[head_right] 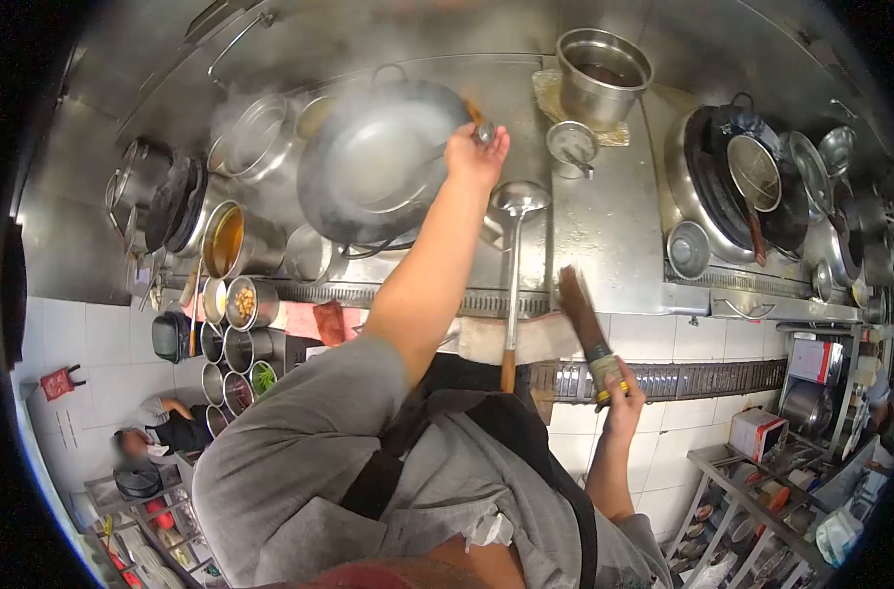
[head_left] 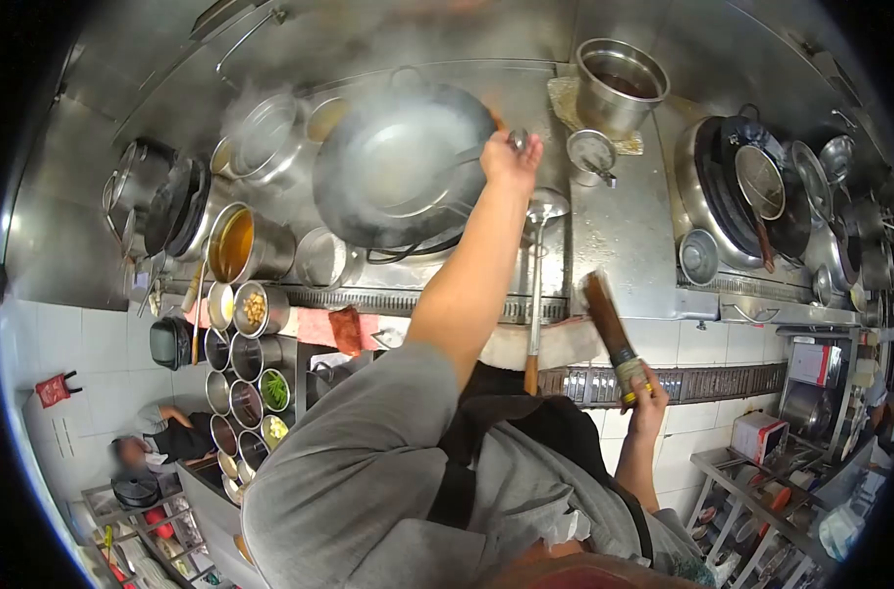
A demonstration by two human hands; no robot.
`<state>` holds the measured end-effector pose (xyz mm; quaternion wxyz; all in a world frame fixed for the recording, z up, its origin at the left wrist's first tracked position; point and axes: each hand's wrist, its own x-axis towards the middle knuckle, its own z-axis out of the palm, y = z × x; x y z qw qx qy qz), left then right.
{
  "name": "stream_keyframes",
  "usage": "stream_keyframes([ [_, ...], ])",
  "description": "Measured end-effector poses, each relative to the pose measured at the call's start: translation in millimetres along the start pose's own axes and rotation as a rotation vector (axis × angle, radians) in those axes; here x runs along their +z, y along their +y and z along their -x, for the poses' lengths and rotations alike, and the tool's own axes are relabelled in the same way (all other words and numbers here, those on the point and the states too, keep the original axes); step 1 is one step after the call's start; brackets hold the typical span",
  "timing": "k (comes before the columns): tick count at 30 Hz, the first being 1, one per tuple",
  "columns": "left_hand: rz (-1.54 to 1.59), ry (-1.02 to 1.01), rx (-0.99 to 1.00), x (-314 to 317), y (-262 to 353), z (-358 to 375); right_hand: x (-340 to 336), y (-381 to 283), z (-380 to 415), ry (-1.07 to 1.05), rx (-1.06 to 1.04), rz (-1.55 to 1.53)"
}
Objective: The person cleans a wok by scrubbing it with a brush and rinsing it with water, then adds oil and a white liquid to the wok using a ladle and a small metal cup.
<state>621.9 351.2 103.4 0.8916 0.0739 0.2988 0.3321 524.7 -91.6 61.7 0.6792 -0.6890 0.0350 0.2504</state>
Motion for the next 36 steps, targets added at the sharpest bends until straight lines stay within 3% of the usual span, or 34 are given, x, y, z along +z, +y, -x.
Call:
stream_keyframes([
  [4,-0.133,-0.147,-0.365,-60.6,105.1,123.9,53.5,-37.3,-2.6,0.084,-0.183,-0.046],
  [5,-0.261,0.064,-0.337,-65.1,139.7,155.0,65.5,-48.0,-1.9,0.026,-0.193,-0.076],
  [6,-0.389,0.057,-0.346,-83.9,176.4,169.4,91.2,-62.3,-0.6,0.075,-0.284,-0.112],
  [7,-0.529,0.053,-0.403,-112.1,214.0,169.8,119.0,-75.3,1.3,0.126,-0.368,-0.145],
  [9,-0.763,0.004,-0.459,-158.0,275.4,167.5,156.9,-94.0,-4.8,-0.029,-0.448,-0.100],
  [11,-1.058,-0.018,-0.551,-185.6,314.5,163.4,209.5,-118.4,-14.1,-0.100,-0.425,0.018],
  [13,-1.110,-0.022,-0.591,-189.8,333.3,160.6,262.6,-134.6,-34.6,-0.201,-0.409,0.109],
  [15,-1.169,-0.032,-0.618,-194.0,344.9,149.8,311.5,-132.0,-75.1,-0.328,-0.382,0.270],
  [17,-0.982,-0.064,-0.560,-208.0,340.6,130.3,361.4,-133.5,-100.0,-0.384,-0.283,0.632],
  [20,-0.773,-0.086,-0.599,-222.6,329.2,99.7,434.1,-121.8,-107.0,-0.396,-0.237,0.824],
  [22,-0.765,-0.127,-0.618,-215.2,329.5,98.0,467.0,-98.9,-119.4,-0.474,-0.477,0.998],
  [23,-0.759,-0.103,-0.588,-206.7,330.2,107.2,475.7,-87.6,-131.9,-0.473,-0.477,1.002],
  [25,-0.751,-0.075,-0.564,-209.7,332.1,119.0,487.7,-75.1,-154.1,-0.664,-0.841,1.417],
  [26,-0.742,-0.052,-0.568,-216.6,333.1,123.8,486.7,-86.2,-165.9,-0.697,-0.775,1.504],
  [30,-0.643,-0.055,-0.665,-211.9,340.8,148.9,488.7,-139.5,-173.5,-0.593,-0.845,1.624],
  [32,-0.532,-0.032,-0.694,-209.3,336.2,148.4,495.5,-145.2,-168.8,-0.410,-0.929,1.431],
  [33,-0.534,-0.028,-0.689,-207.4,331.7,146.6,501.1,-131.4,-171.5,-0.414,-0.932,1.426],
  [35,-0.600,0.057,-0.591,-206.5,324.8,139.2,516.0,-86.6,-182.4,-0.442,-0.747,1.412],
  [36,-0.508,-0.051,-0.626,-218.9,323.5,123.6,524.2,-72.2,-168.8,-0.484,-0.696,1.378],
])
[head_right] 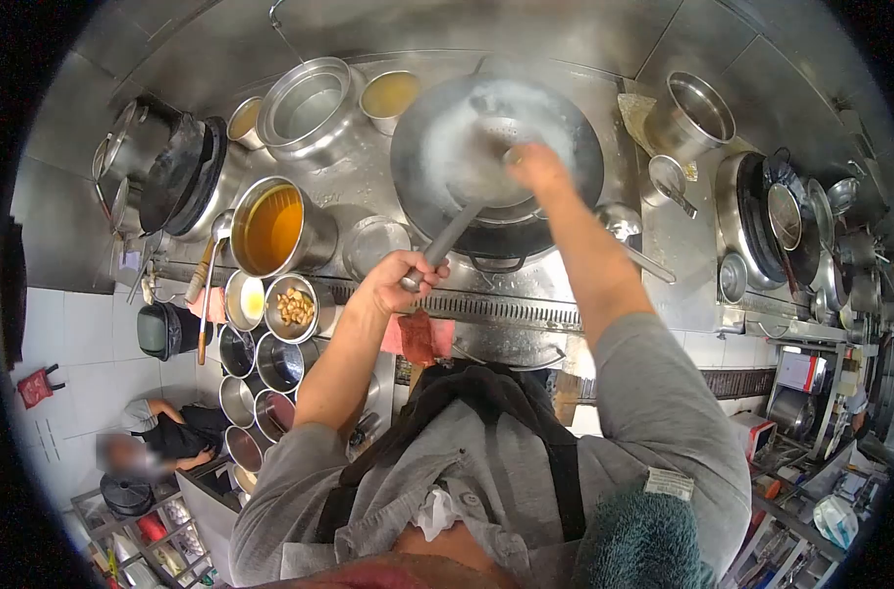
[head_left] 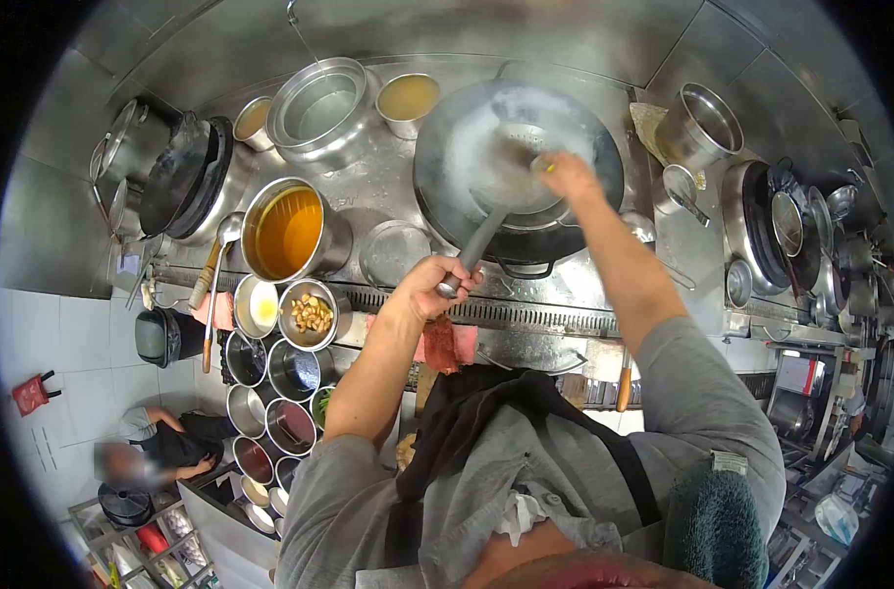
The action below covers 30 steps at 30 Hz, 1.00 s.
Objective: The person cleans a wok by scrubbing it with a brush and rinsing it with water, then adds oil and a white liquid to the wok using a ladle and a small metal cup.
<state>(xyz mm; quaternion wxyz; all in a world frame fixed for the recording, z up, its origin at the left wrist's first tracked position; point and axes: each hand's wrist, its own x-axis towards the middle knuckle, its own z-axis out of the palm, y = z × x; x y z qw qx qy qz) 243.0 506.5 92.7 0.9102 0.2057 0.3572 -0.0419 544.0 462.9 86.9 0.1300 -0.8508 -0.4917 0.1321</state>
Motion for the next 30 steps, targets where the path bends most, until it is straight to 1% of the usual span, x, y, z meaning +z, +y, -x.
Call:
stream_keyframes([
  [1,-0.005,0.004,0.002,-8.3,1.6,-9.3,11.2,-14.4,13.6,-0.041,0.008,-0.056],
  [2,-0.030,-0.021,0.008,-14.7,3.1,-16.6,13.1,-19.5,24.4,-0.039,0.008,-0.061],
  [3,-0.053,-0.045,0.006,-18.0,2.8,-18.8,12.8,-23.3,38.2,-0.059,-0.081,-0.095],
  [4,-0.070,-0.028,0.030,-17.9,3.9,-15.4,9.0,-25.4,47.2,-0.079,-0.169,-0.128],
  [5,-0.081,-0.021,0.023,-18.3,2.5,-8.2,-4.1,-18.8,54.4,-0.075,-0.163,-0.141],
  [7,-0.266,0.175,0.142,-12.5,-1.5,7.9,-48.1,10.7,65.8,-0.174,-0.215,0.038],
  [8,-0.325,0.239,0.182,-4.0,-2.8,20.4,-62.6,18.6,63.7,-0.176,-0.174,0.148],
  [9,-0.340,0.241,0.178,-0.1,-5.5,29.1,-72.0,24.7,59.2,-0.175,-0.129,0.253],
  [10,-0.401,0.283,0.236,3.2,-9.4,36.3,-75.6,27.6,58.4,-0.169,-0.125,0.246],
  [11,-0.460,0.325,0.301,8.2,-11.5,42.8,-79.6,29.2,55.5,0.004,-0.110,0.117],
  [12,-0.492,0.349,0.308,15.8,-12.9,50.9,-81.5,29.9,54.4,0.174,-0.096,-0.016],
  [14,-0.451,0.327,0.286,16.9,-18.8,57.7,-61.9,14.1,47.5,0.273,-0.051,-0.253],
  [15,-0.408,0.302,0.257,21.0,-23.8,58.3,-25.2,-3.6,40.3,0.131,0.100,-0.408],
  [16,-0.409,0.305,0.257,23.0,-26.8,57.4,-0.4,-8.8,37.5,0.084,-0.051,-0.335],
  [18,-0.280,0.294,0.262,23.6,-33.4,58.7,19.6,-27.7,61.7,-0.076,-0.118,-0.358],
  [19,-0.277,0.300,0.264,21.7,-35.7,60.6,16.5,-26.2,68.2,-0.080,-0.123,-0.361],
  [21,-0.417,0.483,0.419,18.2,-45.6,63.7,-3.5,-6.0,86.5,-0.136,-0.223,-0.224],
  [22,-0.457,0.585,0.502,17.1,-49.6,70.2,-24.2,3.1,88.7,-0.144,-0.182,-0.136],
  [23,-0.563,0.652,0.564,12.3,-52.8,77.8,-46.2,13.5,87.4,-0.150,-0.137,-0.051],
  [25,-0.688,0.768,0.693,-1.3,-66.8,95.1,-72.9,35.2,87.9,-0.077,-0.120,0.080],
  [26,-0.785,0.833,0.707,-6.5,-73.3,107.0,-85.8,40.9,95.3,-0.082,-0.121,0.085],
  [27,-0.882,0.898,0.718,-8.8,-80.9,120.2,-97.9,45.3,104.9,0.008,-0.078,-0.005],
  [28,-0.891,0.921,0.748,-5.2,-88.8,133.5,-106.9,49.6,113.5,0.100,-0.034,-0.093],
  [29,-0.843,0.908,0.730,1.0,-96.2,146.3,-112.2,54.1,122.2,0.095,-0.035,-0.087],
  [30,-0.726,0.881,0.693,-0.1,-104.7,152.8,-115.4,58.1,132.3,0.124,0.009,-0.169],
])
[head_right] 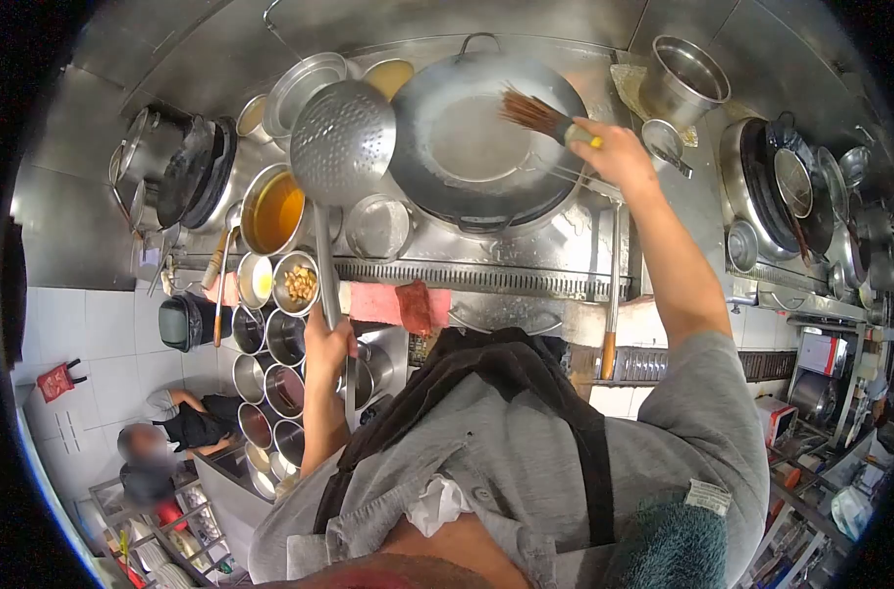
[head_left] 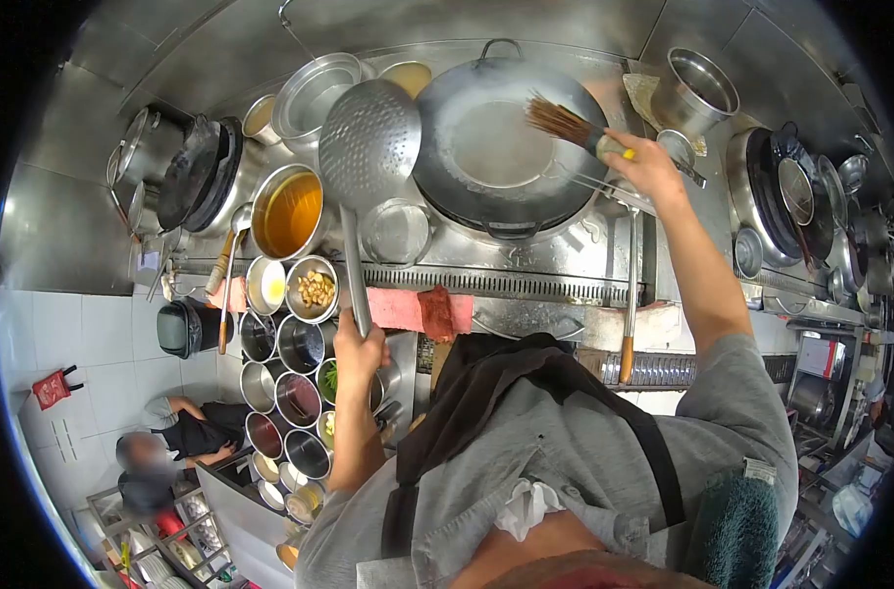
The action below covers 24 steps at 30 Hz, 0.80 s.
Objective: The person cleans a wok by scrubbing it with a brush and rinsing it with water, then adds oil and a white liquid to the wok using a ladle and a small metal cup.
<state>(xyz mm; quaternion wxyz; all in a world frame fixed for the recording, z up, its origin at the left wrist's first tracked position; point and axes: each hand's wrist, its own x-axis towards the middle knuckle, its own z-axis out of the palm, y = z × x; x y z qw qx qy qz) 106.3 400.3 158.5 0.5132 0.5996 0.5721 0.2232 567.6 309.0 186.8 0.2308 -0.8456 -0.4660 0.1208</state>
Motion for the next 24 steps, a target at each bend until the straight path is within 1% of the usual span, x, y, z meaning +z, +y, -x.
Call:
stream_keyframes([
  [1,0.093,-0.016,-0.075,-3.4,-4.1,7.4,-4.0,3.1,9.3,0.034,0.047,-0.080],
  [2,0.095,-0.020,-0.077,-6.1,-7.1,13.5,-7.4,5.6,17.2,0.031,0.082,-0.085],
  [4,0.520,-0.103,-0.280,-10.2,-11.9,22.3,-9.5,14.7,31.5,0.053,0.096,-0.098],
  [5,0.520,-0.116,-0.278,-12.1,-20.9,22.8,-11.0,22.3,36.4,0.075,0.106,-0.113],
  [6,0.586,-0.172,-0.332,-14.5,-36.2,20.3,-7.3,35.6,38.8,0.155,0.036,-0.100],
  [7,0.651,-0.228,-0.386,-15.4,-46.3,18.0,-11.4,36.8,42.2,0.164,0.044,-0.096],
  [9,0.624,-0.229,-0.403,-14.3,-65.3,11.9,-20.1,37.3,47.2,0.150,0.171,-0.187],
  [11,0.769,-0.338,-0.540,-16.4,-99.2,-6.4,-22.2,40.3,51.3,0.182,0.170,-0.188],
  [12,0.865,-0.380,-0.570,-16.7,-117.2,-14.7,-23.8,43.0,54.0,0.208,0.165,-0.188],
  [13,0.860,-0.389,-0.577,-19.2,-133.0,-22.3,-24.7,46.1,58.1,0.210,0.176,-0.184],
  [15,0.753,-0.452,-0.574,-19.9,-149.5,-34.3,-27.5,49.6,64.2,0.243,0.157,-0.265],
  [16,0.439,-0.395,-0.588,-17.9,-135.9,-32.1,-30.2,49.1,68.6,0.250,0.165,-0.260],
  [17,0.149,-0.413,-0.580,-20.4,-152.2,-45.2,-34.0,47.0,75.6,0.237,0.234,-0.331],
  [18,-0.443,-0.386,-0.305,-17.5,-167.7,-67.7,-41.3,45.5,79.8,0.228,0.296,-0.396],
  [19,-1.009,-0.322,0.003,-4.3,-152.4,-74.6,-46.1,48.4,82.3,0.238,0.297,-0.377],
  [20,-0.871,-0.241,0.221,16.9,-140.0,-80.2,-46.8,52.6,86.0,0.239,0.317,-0.435],
  [21,-0.726,-0.154,0.427,52.1,-77.4,-70.5,-47.9,54.1,90.1,0.237,0.338,-0.495],
  [22,-0.510,-0.323,0.234,91.3,-31.9,-59.1,-51.7,50.1,92.8,0.230,0.338,-0.498],
  [23,-0.140,-0.619,0.163,128.9,-14.4,-56.0,-52.6,48.2,93.8,0.232,0.339,-0.490],
  [24,0.337,-0.936,-0.091,174.4,4.5,-51.6,-53.7,46.7,94.5,0.247,0.338,-0.475],
])
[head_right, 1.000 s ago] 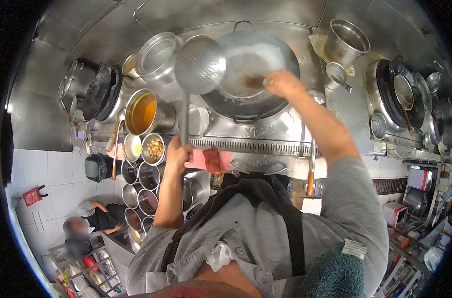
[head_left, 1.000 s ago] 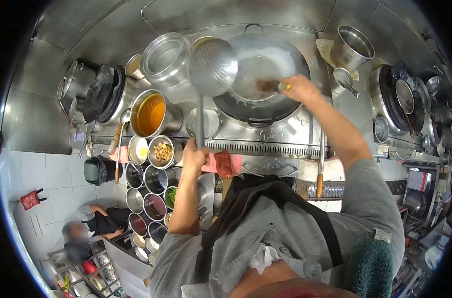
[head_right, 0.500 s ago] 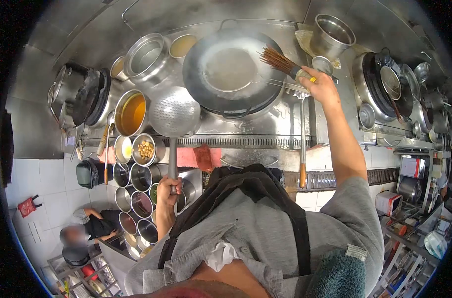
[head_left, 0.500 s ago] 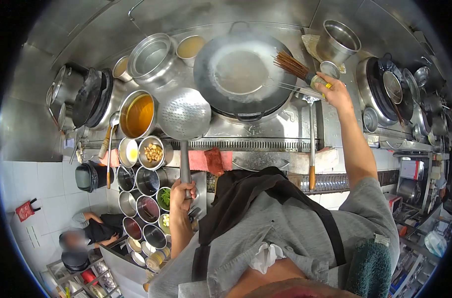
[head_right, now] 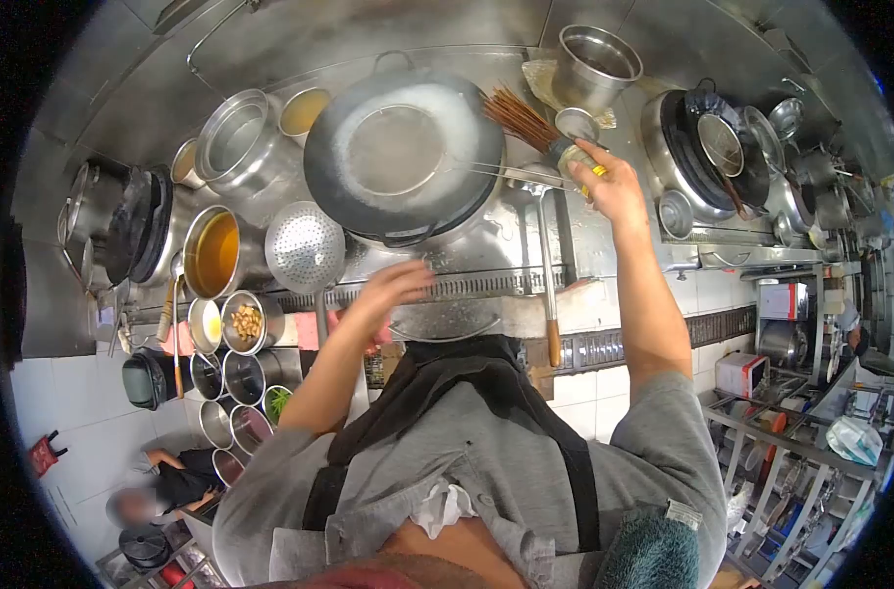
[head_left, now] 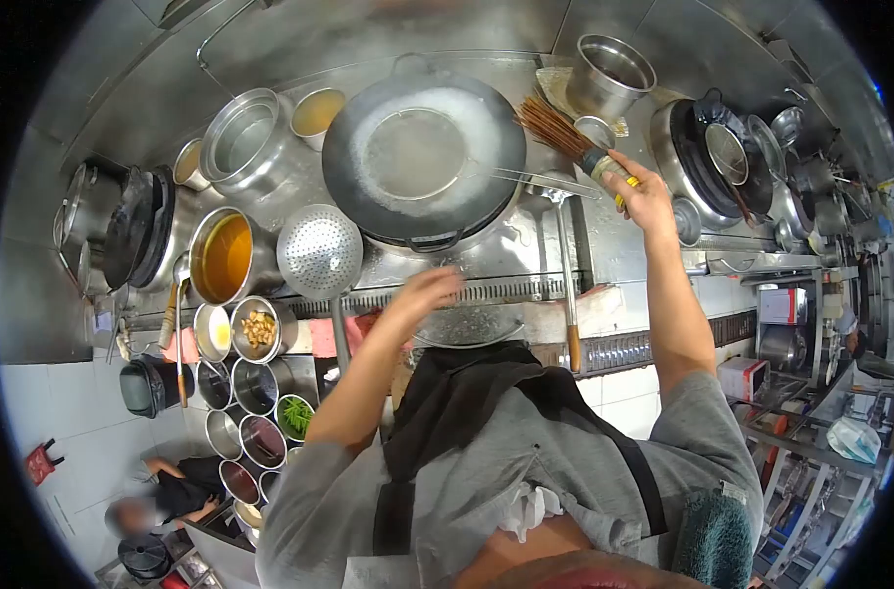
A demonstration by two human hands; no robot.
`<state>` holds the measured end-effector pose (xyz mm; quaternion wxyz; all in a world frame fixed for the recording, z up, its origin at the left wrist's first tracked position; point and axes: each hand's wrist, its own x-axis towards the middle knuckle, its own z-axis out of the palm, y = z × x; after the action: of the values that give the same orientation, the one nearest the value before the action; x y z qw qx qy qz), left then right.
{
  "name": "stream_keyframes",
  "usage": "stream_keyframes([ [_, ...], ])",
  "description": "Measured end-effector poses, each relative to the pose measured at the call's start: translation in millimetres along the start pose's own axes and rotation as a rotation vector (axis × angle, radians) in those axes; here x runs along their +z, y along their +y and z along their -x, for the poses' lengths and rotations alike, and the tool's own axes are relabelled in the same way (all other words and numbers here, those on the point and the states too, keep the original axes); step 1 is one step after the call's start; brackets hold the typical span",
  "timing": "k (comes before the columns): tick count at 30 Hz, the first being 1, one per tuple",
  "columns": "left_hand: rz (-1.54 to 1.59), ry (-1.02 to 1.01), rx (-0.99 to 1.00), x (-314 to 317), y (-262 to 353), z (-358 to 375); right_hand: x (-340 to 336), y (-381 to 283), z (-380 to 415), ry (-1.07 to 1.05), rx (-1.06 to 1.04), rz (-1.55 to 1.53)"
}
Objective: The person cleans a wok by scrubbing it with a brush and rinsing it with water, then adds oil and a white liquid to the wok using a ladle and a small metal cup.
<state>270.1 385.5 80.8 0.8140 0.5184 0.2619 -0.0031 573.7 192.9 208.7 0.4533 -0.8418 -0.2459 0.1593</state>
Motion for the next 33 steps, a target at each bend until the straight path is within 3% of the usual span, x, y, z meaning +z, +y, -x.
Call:
stream_keyframes([
  [1,0.233,-0.170,-0.065,28.8,-1.5,-31.9,-0.6,-2.4,0.7,0.013,-0.008,0.016],
  [3,0.414,-0.205,-0.268,81.2,-16.4,-112.1,-2.2,-8.9,3.8,0.009,0.000,0.031],
  [5,0.661,-0.083,-0.226,122.1,-33.7,-187.0,-4.3,-10.8,3.5,0.004,-0.026,0.033],
  [8,0.862,0.037,-0.094,156.2,-27.9,-226.0,-13.5,-13.7,8.6,0.034,-0.066,0.022],
  [10,1.115,-0.237,0.006,164.9,-4.3,-217.8,-23.8,-18.5,13.5,0.054,-0.068,0.016],
  [14,1.064,-0.277,0.107,146.0,16.0,-162.7,-35.7,-3.6,1.6,0.022,-0.067,-0.049],
  [15,0.996,-0.103,0.061,138.5,30.3,-118.4,-32.1,-1.8,-3.8,0.011,-0.075,-0.058],
  [16,0.975,-0.127,-0.016,112.8,15.3,-99.8,-27.3,0.3,-7.7,0.009,-0.077,-0.021],
  [17,0.800,0.131,-0.103,99.8,29.4,-55.6,-21.4,2.1,-12.9,0.007,-0.080,0.014],
  [19,0.462,0.355,-0.246,49.0,32.7,1.1,-1.7,6.5,-28.3,-0.047,-0.025,0.009],
  [20,0.420,0.371,-0.186,17.0,24.6,24.1,15.0,7.3,-38.1,-0.065,-0.099,0.091],
  [21,0.171,0.457,-0.231,-8.6,33.7,41.4,32.6,4.4,-47.1,-0.083,-0.172,0.171],
  [23,0.107,0.360,-0.235,-52.6,38.8,61.9,73.4,-15.6,-64.7,-0.204,-0.136,0.175],
  [26,-0.006,0.285,-0.273,-78.3,57.4,75.0,158.0,-12.5,-103.4,-0.165,-0.227,0.355],
  [28,0.222,0.170,-0.329,-77.2,62.0,76.4,215.0,-7.8,-115.3,-0.277,-0.153,0.364],
  [30,0.159,0.220,-0.298,-81.1,52.3,66.7,250.8,-13.8,-107.9,-0.375,-0.071,0.355],
  [33,-0.025,0.333,-0.283,-82.9,53.8,52.2,256.5,-16.6,-71.0,-0.506,-0.236,0.429],
])
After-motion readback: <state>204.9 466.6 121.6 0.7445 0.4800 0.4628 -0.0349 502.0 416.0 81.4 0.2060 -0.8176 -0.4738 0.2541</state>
